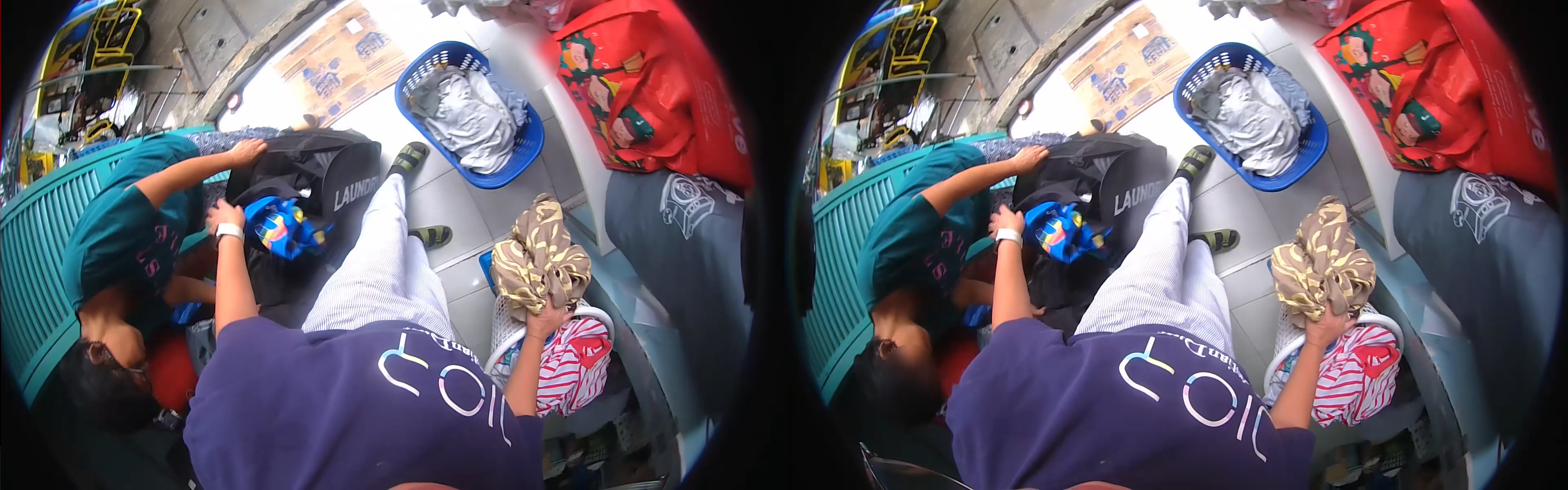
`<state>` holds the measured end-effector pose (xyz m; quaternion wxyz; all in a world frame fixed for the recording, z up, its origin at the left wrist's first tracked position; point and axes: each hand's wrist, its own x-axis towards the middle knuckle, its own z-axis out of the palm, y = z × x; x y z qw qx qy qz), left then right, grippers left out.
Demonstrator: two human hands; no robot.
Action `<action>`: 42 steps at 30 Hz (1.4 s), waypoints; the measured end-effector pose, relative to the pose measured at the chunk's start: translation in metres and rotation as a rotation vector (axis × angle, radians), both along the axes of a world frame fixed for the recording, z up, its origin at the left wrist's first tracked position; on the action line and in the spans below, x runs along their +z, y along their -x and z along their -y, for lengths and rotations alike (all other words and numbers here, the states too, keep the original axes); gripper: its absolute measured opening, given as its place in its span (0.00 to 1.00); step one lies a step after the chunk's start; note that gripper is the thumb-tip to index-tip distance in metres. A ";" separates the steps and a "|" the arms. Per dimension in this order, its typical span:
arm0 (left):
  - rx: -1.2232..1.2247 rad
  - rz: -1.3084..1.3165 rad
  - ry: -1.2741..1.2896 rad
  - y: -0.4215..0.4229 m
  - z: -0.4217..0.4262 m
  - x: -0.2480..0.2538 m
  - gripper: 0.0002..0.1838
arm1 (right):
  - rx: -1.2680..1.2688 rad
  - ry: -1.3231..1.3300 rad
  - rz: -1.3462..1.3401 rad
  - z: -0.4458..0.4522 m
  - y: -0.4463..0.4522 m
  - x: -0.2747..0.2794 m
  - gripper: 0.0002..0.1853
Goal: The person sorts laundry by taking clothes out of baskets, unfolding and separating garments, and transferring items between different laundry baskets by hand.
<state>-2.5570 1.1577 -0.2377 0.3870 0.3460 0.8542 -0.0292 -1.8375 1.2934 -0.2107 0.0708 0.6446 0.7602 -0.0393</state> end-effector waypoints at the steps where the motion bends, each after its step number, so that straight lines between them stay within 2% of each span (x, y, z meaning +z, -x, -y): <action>1: -0.048 -0.182 -0.048 -0.009 -0.001 -0.003 0.17 | -0.003 -0.023 -0.001 -0.001 0.002 -0.001 0.32; 4: -0.178 -0.717 -0.191 -0.034 -0.013 -0.018 0.21 | -0.007 -0.024 0.021 -0.001 -0.001 -0.003 0.32; 5: -0.148 -0.477 -0.123 -0.059 -0.043 -0.026 0.28 | -0.001 -0.040 0.015 -0.001 -0.002 -0.005 0.31; 7: -0.308 -0.191 -0.318 -0.106 -0.088 -0.057 0.26 | -0.012 -0.035 0.025 -0.001 -0.003 -0.004 0.31; 8: -0.387 -0.092 -0.310 -0.131 -0.116 -0.067 0.25 | -0.009 -0.026 0.025 -0.003 -0.001 -0.003 0.31; 10: -0.497 -0.032 -0.329 -0.179 -0.163 -0.096 0.26 | -0.041 -0.029 -0.011 -0.005 0.000 -0.003 0.30; 12: -0.578 0.129 -0.213 -0.218 -0.220 -0.116 0.25 | -0.046 0.008 -0.029 -0.005 -0.003 -0.004 0.29; 13: -0.646 0.159 -0.277 -0.233 -0.241 -0.144 0.23 | -0.058 0.030 -0.043 -0.005 -0.004 -0.005 0.28; 15: -0.802 0.110 -0.311 -0.255 -0.294 -0.201 0.18 | -0.070 0.043 -0.051 -0.004 -0.008 -0.008 0.28; 17: -0.862 0.019 -0.262 -0.280 -0.356 -0.231 0.14 | -0.093 0.097 -0.053 -0.004 -0.011 -0.010 0.27; 19: -0.825 -0.136 -0.371 -0.300 -0.402 -0.264 0.17 | -0.088 0.104 -0.072 -0.008 -0.014 -0.013 0.27; 20: -0.803 -0.172 -0.490 -0.307 -0.421 -0.263 0.21 | -0.070 0.109 -0.094 -0.007 -0.015 -0.014 0.26; 21: -0.759 -0.226 -0.423 -0.311 -0.433 -0.269 0.21 | -0.085 0.093 -0.082 -0.004 -0.017 -0.018 0.25; 23: -0.728 -0.273 -0.348 -0.320 -0.443 -0.268 0.21 | -0.132 0.114 -0.095 -0.006 -0.017 -0.018 0.25; 25: -0.839 -0.159 -0.014 -0.325 -0.439 -0.255 0.15 | -0.127 0.105 -0.115 -0.006 -0.017 -0.017 0.24; 27: -0.864 -0.082 -0.187 -0.330 -0.402 -0.335 0.10 | -0.161 0.119 -0.124 -0.007 -0.015 -0.017 0.25; 28: -0.914 0.086 -0.284 -0.338 -0.390 -0.304 0.08 | -0.183 0.122 -0.131 -0.010 -0.014 -0.017 0.25; 29: -0.721 0.477 -0.472 -0.344 -0.364 -0.294 0.06 | -0.201 0.102 -0.127 -0.012 -0.012 -0.016 0.27; 30: -0.723 0.523 -0.593 -0.362 -0.339 -0.261 0.05 | -0.204 0.097 -0.132 -0.007 -0.016 -0.020 0.27; 31: -0.744 0.684 -0.525 -0.372 -0.320 -0.216 0.07 | -0.213 0.115 -0.104 0.006 -0.027 -0.029 0.28; 32: -0.672 0.829 -0.289 -0.379 -0.295 -0.184 0.09 | -0.220 0.135 -0.077 0.014 -0.033 -0.034 0.29; 34: -0.690 0.952 -0.440 -0.391 -0.263 -0.125 0.08 | -0.200 0.137 -0.069 0.013 -0.031 -0.032 0.29; 35: -0.716 0.996 -0.395 -0.393 -0.251 -0.113 0.07 | -0.179 0.136 -0.059 0.010 -0.030 -0.031 0.29; 38: -0.544 1.189 -0.250 -0.395 -0.252 -0.068 0.03 | -0.124 0.097 -0.073 0.003 -0.025 -0.027 0.29; 42: -0.467 1.326 -0.224 -0.399 -0.267 -0.032 0.04 | -0.081 0.047 -0.059 0.002 -0.022 -0.022 0.29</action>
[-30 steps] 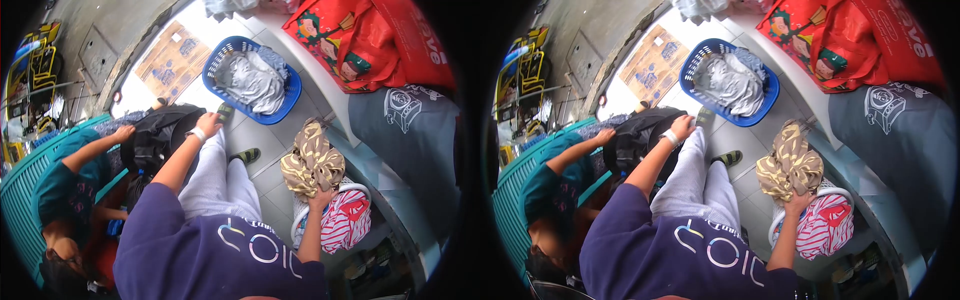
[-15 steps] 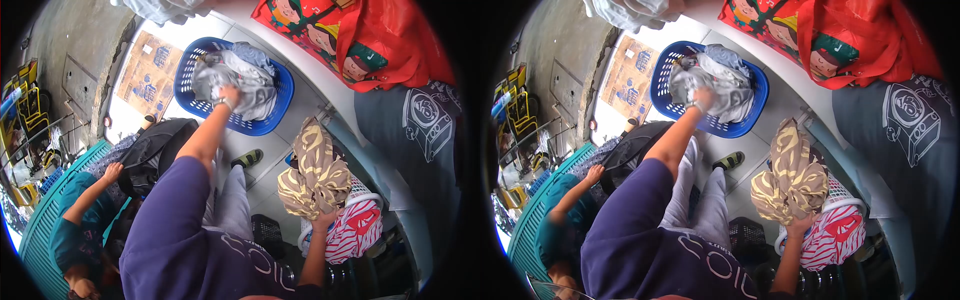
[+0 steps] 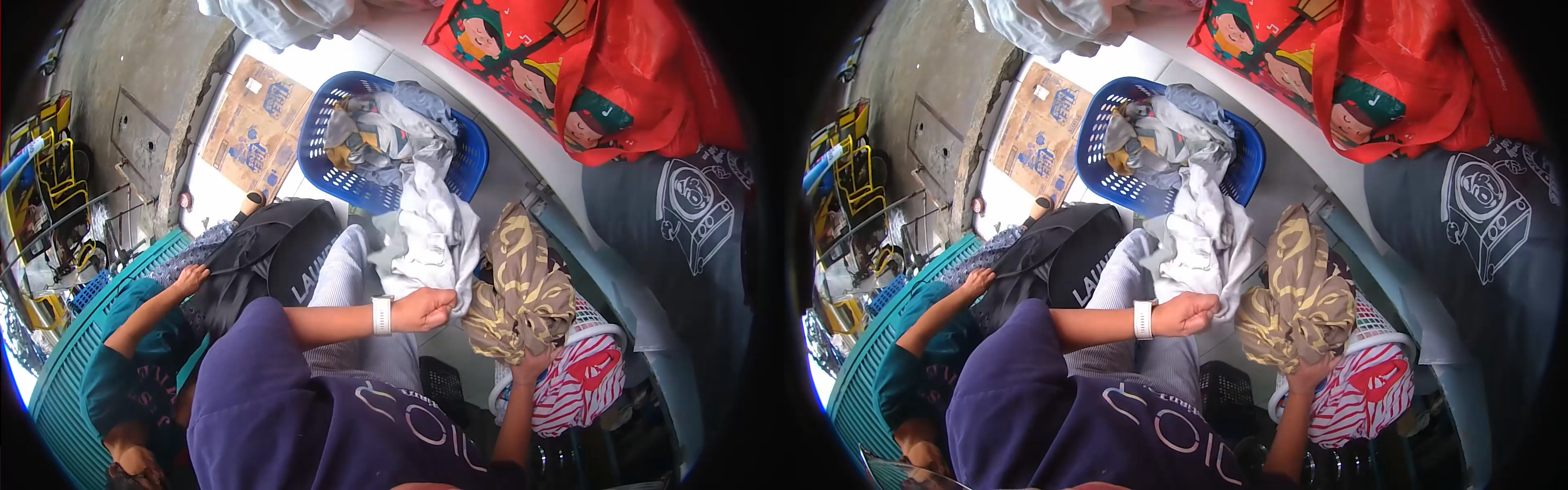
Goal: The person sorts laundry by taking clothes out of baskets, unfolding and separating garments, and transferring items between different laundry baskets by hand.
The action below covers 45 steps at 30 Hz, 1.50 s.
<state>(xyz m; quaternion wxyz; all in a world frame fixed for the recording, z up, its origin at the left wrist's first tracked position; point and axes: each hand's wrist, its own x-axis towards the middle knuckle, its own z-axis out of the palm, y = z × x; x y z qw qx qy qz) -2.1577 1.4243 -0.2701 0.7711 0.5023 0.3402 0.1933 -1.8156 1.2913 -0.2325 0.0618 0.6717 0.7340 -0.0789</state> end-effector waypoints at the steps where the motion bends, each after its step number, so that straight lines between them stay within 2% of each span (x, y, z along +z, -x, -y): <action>1: 0.034 0.052 0.028 0.000 -0.006 0.004 0.05 | -0.011 0.002 -0.011 0.000 0.000 -0.001 0.29; 6: 0.157 0.072 0.101 0.012 -0.038 0.019 0.06 | -0.047 0.024 -0.011 0.000 0.002 -0.002 0.27; 8: 0.224 0.066 0.222 0.023 -0.048 0.020 0.06 | -0.036 0.033 -0.011 -0.002 0.002 -0.001 0.26; 10: 0.340 0.053 0.181 0.035 -0.070 0.026 0.08 | -0.034 0.050 -0.012 -0.005 0.003 0.003 0.25; 12: 0.400 0.035 0.038 0.054 -0.094 -0.004 0.07 | -0.039 0.061 -0.015 -0.004 0.004 0.001 0.25; 14: 0.401 -0.174 -0.094 0.079 -0.122 -0.063 0.07 | -0.105 0.051 0.003 0.005 0.000 -0.004 0.22; 16: 0.349 -0.504 -0.036 0.098 -0.161 -0.137 0.17 | -0.058 0.057 0.013 0.012 -0.008 -0.008 0.26; 18: 0.061 -0.897 -0.571 0.116 -0.198 -0.192 0.36 | -0.493 0.231 -0.224 0.007 -0.003 -0.009 0.30; 19: -0.086 -1.126 -0.631 0.115 -0.209 -0.211 0.48 | -0.160 0.166 0.015 0.026 -0.018 -0.020 0.35; 20: -0.241 -1.350 -0.689 0.114 -0.219 -0.230 0.61 | -0.164 0.175 0.022 0.037 -0.028 -0.028 0.35; 22: -0.420 -1.417 -0.682 0.117 -0.243 -0.265 0.68 | -0.498 0.123 -0.206 0.055 -0.037 -0.035 0.37; 23: -0.433 -1.449 -0.673 0.108 -0.245 -0.266 0.60 | -0.504 0.133 -0.201 0.043 -0.027 -0.028 0.37; 24: -0.444 -1.443 -0.664 0.099 -0.241 -0.281 0.60 | -0.296 0.074 -0.080 0.029 -0.019 -0.019 0.34; 25: -0.526 -1.383 -0.513 0.090 -0.236 -0.304 0.53 | -0.085 0.016 0.034 0.017 -0.011 -0.010 0.31; 26: -0.601 -1.325 -0.365 0.079 -0.235 -0.299 0.46 | -0.087 0.025 0.028 0.019 -0.010 -0.010 0.31; 27: -0.542 -1.231 -0.304 0.067 -0.223 -0.289 0.40 | -0.170 0.044 0.009 0.019 -0.009 -0.012 0.30; 28: -0.480 -1.137 -0.247 0.049 -0.202 -0.251 0.34 | -0.254 0.058 -0.008 0.018 -0.008 -0.012 0.29; 29: -0.370 -0.962 -0.282 0.038 -0.172 -0.235 0.31 | -0.060 0.070 0.023 -0.001 0.000 -0.002 0.28; 30: -0.241 -0.881 -0.344 0.023 -0.142 -0.203 0.29 | -0.061 0.060 0.018 -0.002 0.001 -0.003 0.28; 32: -0.233 -0.764 -0.404 0.001 -0.095 -0.169 0.26 | -0.222 0.110 -0.056 0.004 -0.001 -0.006 0.28; 34: -0.044 -0.639 -0.461 -0.008 -0.066 -0.132 0.19 | -0.253 0.127 -0.083 0.008 -0.005 -0.009 0.28; 36: 0.120 -0.525 -0.416 -0.014 -0.059 -0.100 0.18 | -0.280 0.143 -0.111 0.004 -0.005 -0.011 0.28; 38: 0.200 -0.457 -0.370 -0.022 -0.056 -0.075 0.17 | -0.080 0.119 0.067 -0.003 0.001 -0.003 0.25; 40: 0.284 -0.382 -0.337 -0.034 -0.046 -0.065 0.17 | -0.063 0.105 0.051 -0.008 0.004 -0.001 0.25; 42: 0.265 -0.371 -0.324 -0.042 -0.040 -0.060 0.18 | -0.044 0.090 0.042 -0.007 0.003 -0.002 0.25; 44: 0.249 -0.357 -0.310 -0.043 -0.041 -0.055 0.18 | -0.183 0.120 -0.010 -0.005 0.002 -0.007 0.25; 45: 0.255 -0.331 -0.281 -0.043 -0.042 -0.054 0.18 | -0.176 0.120 -0.009 -0.003 0.000 -0.007 0.25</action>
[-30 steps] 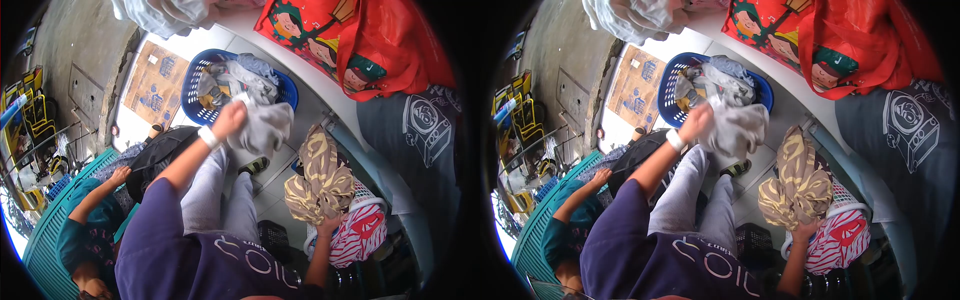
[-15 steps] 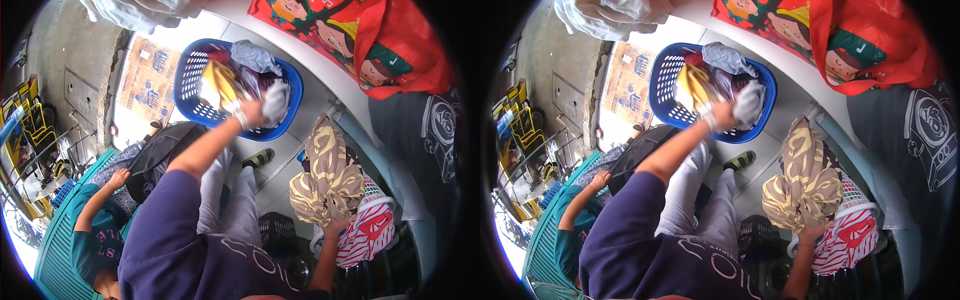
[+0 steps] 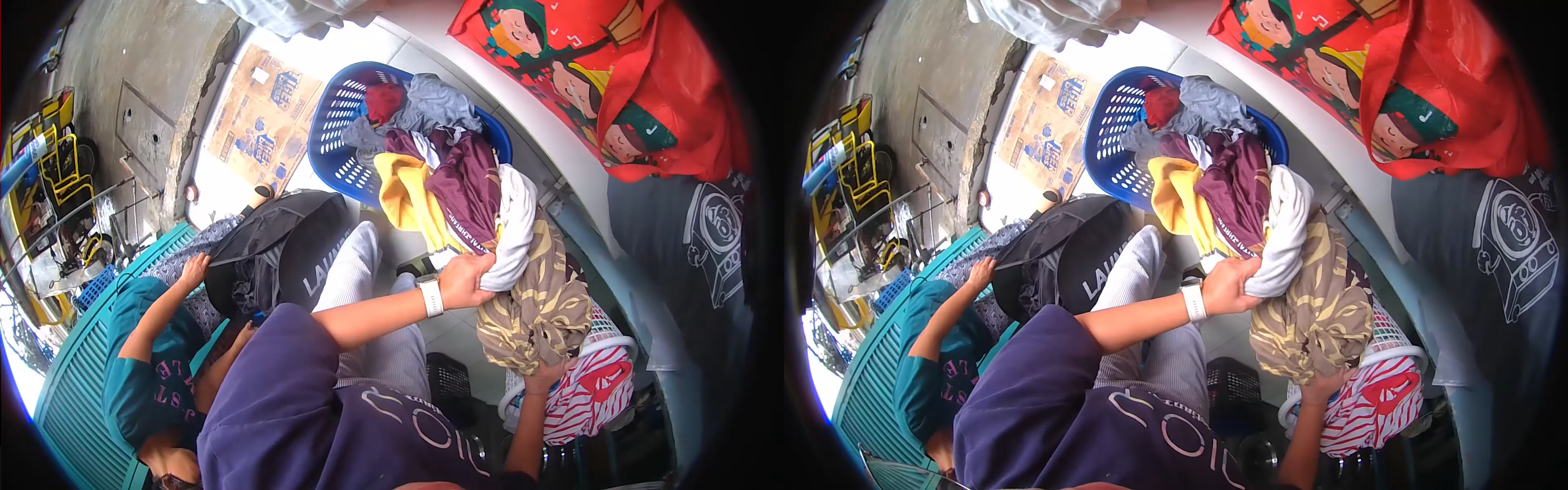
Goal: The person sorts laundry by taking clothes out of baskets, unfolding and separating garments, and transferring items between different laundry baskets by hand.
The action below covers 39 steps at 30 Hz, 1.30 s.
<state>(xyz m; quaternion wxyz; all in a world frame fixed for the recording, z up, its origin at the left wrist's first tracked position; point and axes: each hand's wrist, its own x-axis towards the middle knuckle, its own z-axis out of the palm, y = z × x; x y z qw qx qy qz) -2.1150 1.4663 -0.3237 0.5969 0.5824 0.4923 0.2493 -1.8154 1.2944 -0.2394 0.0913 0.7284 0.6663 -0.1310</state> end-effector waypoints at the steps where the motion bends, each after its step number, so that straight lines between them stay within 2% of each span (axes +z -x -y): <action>1: 0.004 0.029 0.025 0.001 -0.002 0.002 0.19 | 0.072 -0.024 0.020 -0.003 0.003 0.004 0.25; 2: -0.003 0.043 0.039 0.006 -0.004 0.001 0.18 | 0.142 -0.048 0.039 -0.005 0.005 0.006 0.25; 6: -0.049 0.042 0.112 0.034 -0.015 -0.001 0.18 | 0.158 -0.032 0.066 0.001 0.001 0.004 0.24; 11: -0.010 0.160 0.222 0.085 -0.033 0.021 0.28 | 0.200 -0.103 0.043 0.004 -0.001 0.005 0.23; 13: 0.031 0.183 0.293 0.113 -0.031 0.014 0.30 | 0.193 -0.127 0.037 0.006 -0.004 0.004 0.23; 15: 0.036 0.099 0.299 0.154 -0.042 0.024 0.30 | 0.189 -0.034 0.041 0.005 -0.006 0.005 0.24; 17: 0.254 0.136 0.385 0.186 -0.049 0.044 0.28 | 0.162 -0.072 0.039 0.009 -0.006 0.001 0.23; 23: 0.686 0.112 0.288 0.242 -0.063 0.069 0.22 | 0.169 -0.068 -0.010 0.003 -0.005 0.006 0.21; 26: 0.698 0.052 0.094 0.233 -0.074 0.047 0.22 | 0.169 -0.083 -0.030 0.003 -0.004 0.007 0.21; 29: 0.685 0.042 0.269 0.196 -0.086 0.033 0.26 | 0.184 -0.064 -0.004 -0.001 -0.002 0.009 0.22; 32: 0.593 0.251 0.180 0.154 -0.086 0.020 0.27 | 0.192 -0.093 -0.025 -0.003 0.001 0.011 0.22; 35: 0.544 0.324 0.420 0.122 -0.088 0.030 0.29 | 0.194 -0.078 -0.019 -0.008 0.004 0.012 0.23; 39: 0.454 0.291 0.367 0.117 -0.079 -0.008 0.29 | 0.188 -0.127 -0.037 -0.013 0.009 0.015 0.23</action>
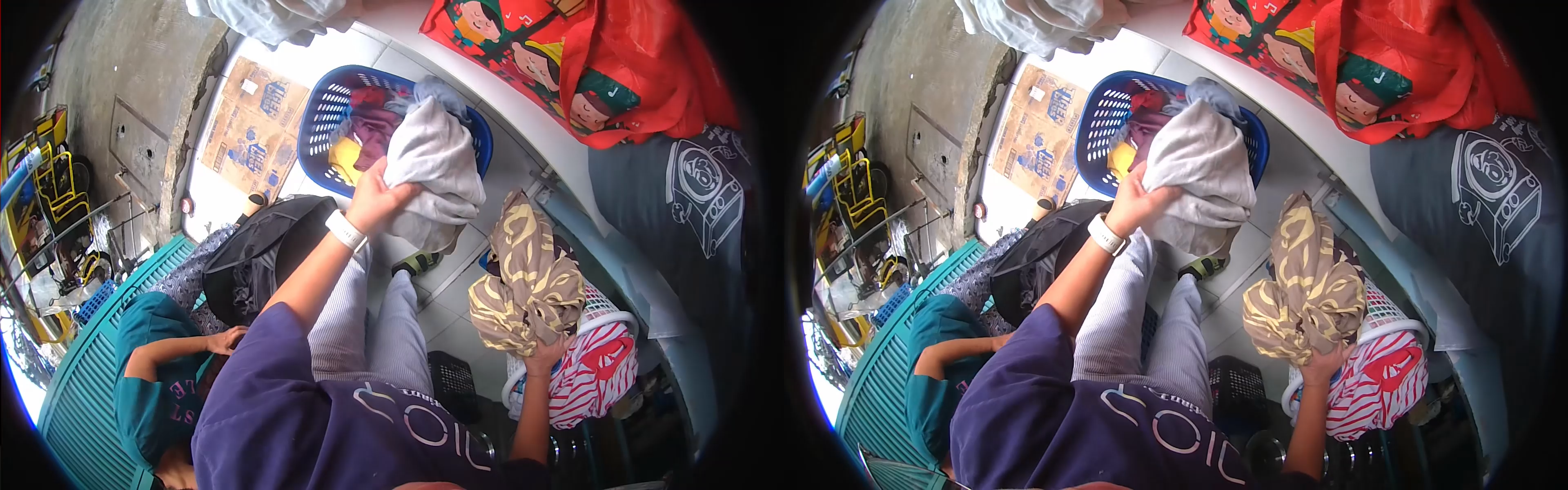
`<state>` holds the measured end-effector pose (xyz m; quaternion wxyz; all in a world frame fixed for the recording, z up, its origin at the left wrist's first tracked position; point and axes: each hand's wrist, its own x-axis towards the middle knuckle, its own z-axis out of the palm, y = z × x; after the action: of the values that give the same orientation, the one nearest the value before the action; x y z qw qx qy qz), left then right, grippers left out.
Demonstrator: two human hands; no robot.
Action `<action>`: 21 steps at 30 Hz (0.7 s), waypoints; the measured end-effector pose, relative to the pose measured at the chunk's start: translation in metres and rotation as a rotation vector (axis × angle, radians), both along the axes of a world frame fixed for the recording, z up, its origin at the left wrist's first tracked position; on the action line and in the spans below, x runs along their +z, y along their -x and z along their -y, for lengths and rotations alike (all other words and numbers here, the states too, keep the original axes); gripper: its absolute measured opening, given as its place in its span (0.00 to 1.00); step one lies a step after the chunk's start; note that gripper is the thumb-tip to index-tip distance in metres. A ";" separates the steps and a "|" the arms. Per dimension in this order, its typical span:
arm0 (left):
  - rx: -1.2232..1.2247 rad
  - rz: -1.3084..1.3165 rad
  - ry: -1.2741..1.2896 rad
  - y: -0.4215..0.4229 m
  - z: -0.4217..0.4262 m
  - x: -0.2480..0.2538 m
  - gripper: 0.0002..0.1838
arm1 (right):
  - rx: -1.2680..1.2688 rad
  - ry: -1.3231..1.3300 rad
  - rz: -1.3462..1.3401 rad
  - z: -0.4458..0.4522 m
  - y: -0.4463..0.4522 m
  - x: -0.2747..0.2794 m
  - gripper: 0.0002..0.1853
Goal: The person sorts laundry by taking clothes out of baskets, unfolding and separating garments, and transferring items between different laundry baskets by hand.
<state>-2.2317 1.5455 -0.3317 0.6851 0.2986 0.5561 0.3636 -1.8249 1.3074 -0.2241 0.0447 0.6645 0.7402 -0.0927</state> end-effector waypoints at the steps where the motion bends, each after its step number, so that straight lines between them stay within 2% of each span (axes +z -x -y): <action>1: -0.047 -0.239 -0.077 0.006 -0.006 -0.008 0.28 | 0.004 -0.002 0.006 -0.001 0.000 0.001 0.23; 2: -0.094 -0.477 -0.153 0.014 -0.011 -0.020 0.26 | 0.003 -0.001 0.008 0.001 -0.002 0.001 0.23; 4: 0.037 -0.703 -0.241 0.058 -0.018 -0.080 0.24 | -0.027 0.056 0.021 0.005 -0.005 -0.003 0.23; 6: 0.072 -1.122 -0.386 0.118 -0.031 -0.136 0.24 | -0.020 0.043 0.013 0.004 -0.005 -0.003 0.23; 8: 0.113 -1.389 -0.084 0.144 -0.047 -0.130 0.28 | -0.014 0.035 0.004 0.007 -0.005 -0.004 0.23; 10: 0.112 -1.387 0.013 0.174 -0.054 -0.149 0.32 | -0.044 0.059 0.009 0.009 -0.009 -0.007 0.23; 11: 0.033 -1.290 -0.025 0.198 -0.052 -0.179 0.36 | -0.045 0.064 0.009 0.016 -0.014 -0.012 0.23; 12: 0.029 -1.291 -0.021 0.198 -0.051 -0.180 0.36 | -0.186 0.075 -0.039 0.027 -0.021 -0.022 0.23; 13: -0.164 -1.211 0.135 0.194 -0.055 -0.174 0.38 | -0.328 0.084 -0.087 0.031 -0.022 -0.026 0.23; 14: -0.353 -1.118 0.289 0.188 -0.061 -0.168 0.40 | -0.329 0.088 -0.087 0.034 -0.025 -0.026 0.23; 15: -0.323 -1.114 0.223 0.172 -0.060 -0.144 0.36 | -0.185 0.080 -0.031 0.024 -0.017 -0.017 0.24; 16: -0.326 -1.113 0.227 0.172 -0.051 -0.149 0.36 | -0.040 0.071 0.024 0.016 -0.013 -0.009 0.24; 19: 0.022 -0.431 0.149 0.181 -0.037 -0.168 0.35 | -0.023 0.066 0.006 0.010 -0.008 -0.007 0.25; 20: -0.331 -0.782 -0.071 0.181 -0.028 -0.161 0.37 | -0.031 0.062 0.007 0.011 -0.009 -0.007 0.25; 21: -0.384 -0.845 -0.069 0.176 -0.020 -0.157 0.38 | -0.038 0.073 0.004 0.013 -0.012 -0.009 0.25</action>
<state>-2.4076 1.5658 -0.4885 0.4430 0.5406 0.7089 0.0949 -1.8125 1.2948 -0.2328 0.0686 0.6765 0.7235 -0.1193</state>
